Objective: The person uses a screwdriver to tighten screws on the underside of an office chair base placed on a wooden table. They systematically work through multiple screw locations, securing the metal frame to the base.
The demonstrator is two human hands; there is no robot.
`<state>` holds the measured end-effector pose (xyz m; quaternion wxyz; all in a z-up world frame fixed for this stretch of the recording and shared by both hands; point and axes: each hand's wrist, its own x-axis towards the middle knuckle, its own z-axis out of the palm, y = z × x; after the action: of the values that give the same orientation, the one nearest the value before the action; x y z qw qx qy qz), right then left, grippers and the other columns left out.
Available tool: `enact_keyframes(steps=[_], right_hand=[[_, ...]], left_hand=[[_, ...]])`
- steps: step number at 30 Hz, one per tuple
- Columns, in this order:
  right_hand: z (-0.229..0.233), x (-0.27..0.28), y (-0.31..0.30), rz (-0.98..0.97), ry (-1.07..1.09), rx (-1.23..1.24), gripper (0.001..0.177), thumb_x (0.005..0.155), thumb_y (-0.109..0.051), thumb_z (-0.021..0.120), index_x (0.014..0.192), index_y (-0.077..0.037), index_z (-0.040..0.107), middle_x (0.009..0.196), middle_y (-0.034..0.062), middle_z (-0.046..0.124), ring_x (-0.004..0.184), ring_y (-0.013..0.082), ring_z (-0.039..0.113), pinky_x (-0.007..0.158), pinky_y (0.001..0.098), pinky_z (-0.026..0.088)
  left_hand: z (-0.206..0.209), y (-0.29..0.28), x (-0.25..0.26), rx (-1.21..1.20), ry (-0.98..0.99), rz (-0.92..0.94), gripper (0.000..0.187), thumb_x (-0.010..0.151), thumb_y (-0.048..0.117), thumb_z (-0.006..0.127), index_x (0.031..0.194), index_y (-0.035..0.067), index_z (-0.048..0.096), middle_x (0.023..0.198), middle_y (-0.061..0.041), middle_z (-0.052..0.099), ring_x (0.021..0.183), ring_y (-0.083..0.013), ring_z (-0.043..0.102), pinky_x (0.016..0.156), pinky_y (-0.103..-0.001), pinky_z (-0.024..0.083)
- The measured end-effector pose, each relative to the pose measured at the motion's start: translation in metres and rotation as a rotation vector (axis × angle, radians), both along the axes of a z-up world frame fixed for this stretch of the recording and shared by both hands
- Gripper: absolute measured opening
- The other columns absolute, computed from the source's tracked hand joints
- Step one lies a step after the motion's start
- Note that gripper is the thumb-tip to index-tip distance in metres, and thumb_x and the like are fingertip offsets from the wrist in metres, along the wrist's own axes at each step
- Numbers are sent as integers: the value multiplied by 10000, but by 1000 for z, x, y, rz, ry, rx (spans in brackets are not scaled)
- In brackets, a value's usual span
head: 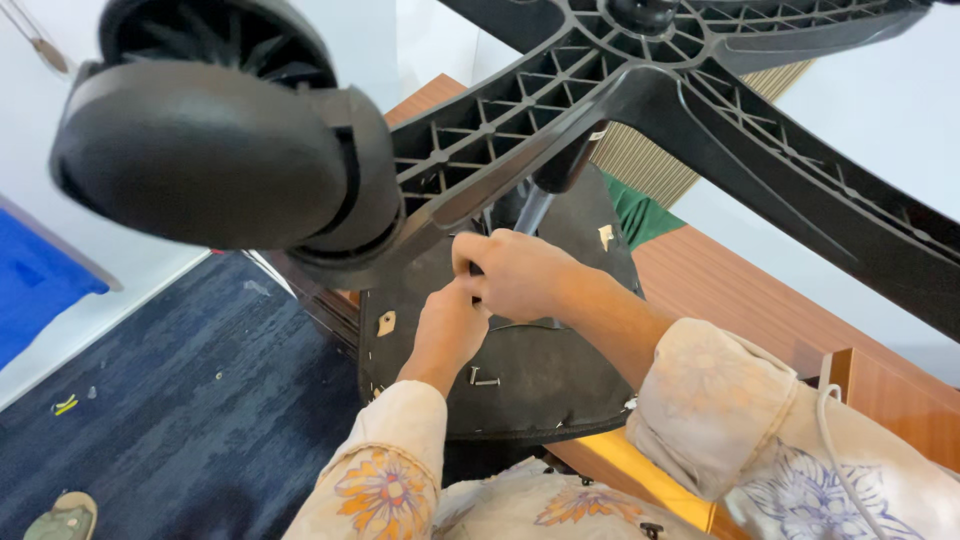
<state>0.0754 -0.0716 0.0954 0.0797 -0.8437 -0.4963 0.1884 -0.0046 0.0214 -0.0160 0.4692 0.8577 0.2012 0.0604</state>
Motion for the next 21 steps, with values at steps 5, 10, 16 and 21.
enact_keyframes(steps=[5,10,16,21], right_hand=[[8,-1,1,151,-295,-353,715,774,-236,826,1417,-210,515,1302,161,452,926,365,685,824,427,566],[7,0,-4,-43,-57,-120,357,815,-168,752,1144,-154,612,1082,135,680,934,335,698,802,456,550],[7,3,-5,-95,38,43,272,847,-178,734,1071,-120,593,933,127,739,890,361,704,768,466,544],[15,9,-5,-81,-22,-87,312,881,-214,706,1163,-157,583,1123,173,625,848,369,723,761,434,573]], left_hand=[[6,-6,1,14,161,94,437,848,320,787,1177,88,618,1039,-172,737,1047,-391,699,883,-484,546],[3,-14,1,-16,-117,121,340,867,188,708,1173,81,605,1044,-160,745,1039,-397,689,859,-492,533],[5,-12,7,48,-31,135,304,883,186,715,1164,118,622,1053,-149,736,1048,-393,677,866,-496,527],[13,-19,11,37,-57,204,368,791,211,782,1117,136,627,1051,-101,722,1046,-366,670,843,-496,518]])
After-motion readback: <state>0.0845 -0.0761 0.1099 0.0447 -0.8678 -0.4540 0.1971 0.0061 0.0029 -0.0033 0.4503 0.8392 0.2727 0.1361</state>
